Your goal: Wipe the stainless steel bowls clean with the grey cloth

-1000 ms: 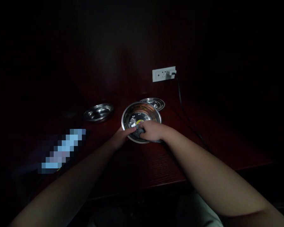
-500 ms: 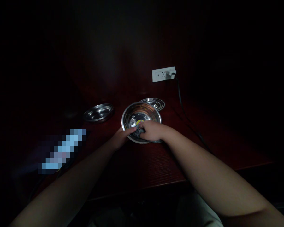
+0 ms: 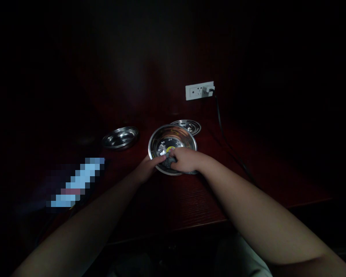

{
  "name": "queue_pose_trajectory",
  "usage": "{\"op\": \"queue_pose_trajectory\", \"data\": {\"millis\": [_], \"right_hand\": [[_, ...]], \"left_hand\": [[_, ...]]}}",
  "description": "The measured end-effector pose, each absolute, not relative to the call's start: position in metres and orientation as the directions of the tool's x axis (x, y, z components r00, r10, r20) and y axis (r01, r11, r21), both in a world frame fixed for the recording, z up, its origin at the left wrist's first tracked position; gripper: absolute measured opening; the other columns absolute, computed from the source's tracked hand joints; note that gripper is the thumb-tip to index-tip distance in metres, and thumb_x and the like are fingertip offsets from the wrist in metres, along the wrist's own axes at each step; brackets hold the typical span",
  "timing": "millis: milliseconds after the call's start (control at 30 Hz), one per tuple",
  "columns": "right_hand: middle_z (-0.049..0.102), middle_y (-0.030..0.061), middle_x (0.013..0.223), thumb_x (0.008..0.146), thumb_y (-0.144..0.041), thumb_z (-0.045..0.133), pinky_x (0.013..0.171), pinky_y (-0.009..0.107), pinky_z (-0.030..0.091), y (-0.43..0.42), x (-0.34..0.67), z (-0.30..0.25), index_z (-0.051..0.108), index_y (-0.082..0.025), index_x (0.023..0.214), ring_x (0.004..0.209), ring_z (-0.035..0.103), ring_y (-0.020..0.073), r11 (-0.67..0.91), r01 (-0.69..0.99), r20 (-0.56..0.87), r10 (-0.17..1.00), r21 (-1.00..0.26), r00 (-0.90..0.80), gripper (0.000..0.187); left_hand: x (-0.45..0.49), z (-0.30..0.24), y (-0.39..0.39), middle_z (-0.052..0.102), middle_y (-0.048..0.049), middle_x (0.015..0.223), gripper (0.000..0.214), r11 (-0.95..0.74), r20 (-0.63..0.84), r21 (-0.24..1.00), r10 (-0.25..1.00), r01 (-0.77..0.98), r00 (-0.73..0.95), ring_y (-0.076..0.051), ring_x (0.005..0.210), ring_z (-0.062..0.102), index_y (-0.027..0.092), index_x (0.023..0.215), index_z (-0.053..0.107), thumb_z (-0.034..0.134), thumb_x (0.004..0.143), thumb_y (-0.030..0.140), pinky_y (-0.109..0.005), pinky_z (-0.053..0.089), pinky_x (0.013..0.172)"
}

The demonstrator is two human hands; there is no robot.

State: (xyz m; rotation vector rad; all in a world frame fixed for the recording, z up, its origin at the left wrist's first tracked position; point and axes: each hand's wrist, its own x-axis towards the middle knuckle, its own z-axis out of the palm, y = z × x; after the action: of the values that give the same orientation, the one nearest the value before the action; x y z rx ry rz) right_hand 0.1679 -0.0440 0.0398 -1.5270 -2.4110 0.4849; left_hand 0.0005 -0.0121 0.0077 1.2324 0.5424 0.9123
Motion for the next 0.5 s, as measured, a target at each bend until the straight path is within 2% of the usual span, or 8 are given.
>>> {"op": "queue_pose_trajectory", "data": {"millis": [267,500], "right_hand": [[0.060,0.0037,0.071,0.074,-0.024,0.051,0.057,0.024,0.034,-0.0443,0.1681,0.0396,0.061,-0.015,0.082,0.059,0.048,0.0119,0.394,0.815,0.028,0.906,-0.425,-0.423,0.016],[0.061,0.0046,0.068,0.073,-0.023,0.050,0.055,0.025,0.035,-0.0442,0.1677,0.0390,0.061,-0.015,0.078,0.058,0.050,0.0129,0.387,0.812,0.024,0.908,-0.437,-0.419,0.014]], "left_hand": [[0.0012,0.0065,-0.0104,0.060,-0.0098,0.121,0.054,0.059,0.121,0.954,0.822,-0.295,0.557,-0.029,0.117,0.050,0.016,0.115,0.057,0.072,0.064,0.023,-0.043,0.037,0.098],[0.0000,0.0034,-0.0107,0.062,-0.0107,0.116,0.044,0.082,0.100,0.956,0.809,-0.281,0.579,-0.028,0.111,0.054,0.014,0.107,0.062,0.071,0.065,0.026,-0.044,0.037,0.098]]}}
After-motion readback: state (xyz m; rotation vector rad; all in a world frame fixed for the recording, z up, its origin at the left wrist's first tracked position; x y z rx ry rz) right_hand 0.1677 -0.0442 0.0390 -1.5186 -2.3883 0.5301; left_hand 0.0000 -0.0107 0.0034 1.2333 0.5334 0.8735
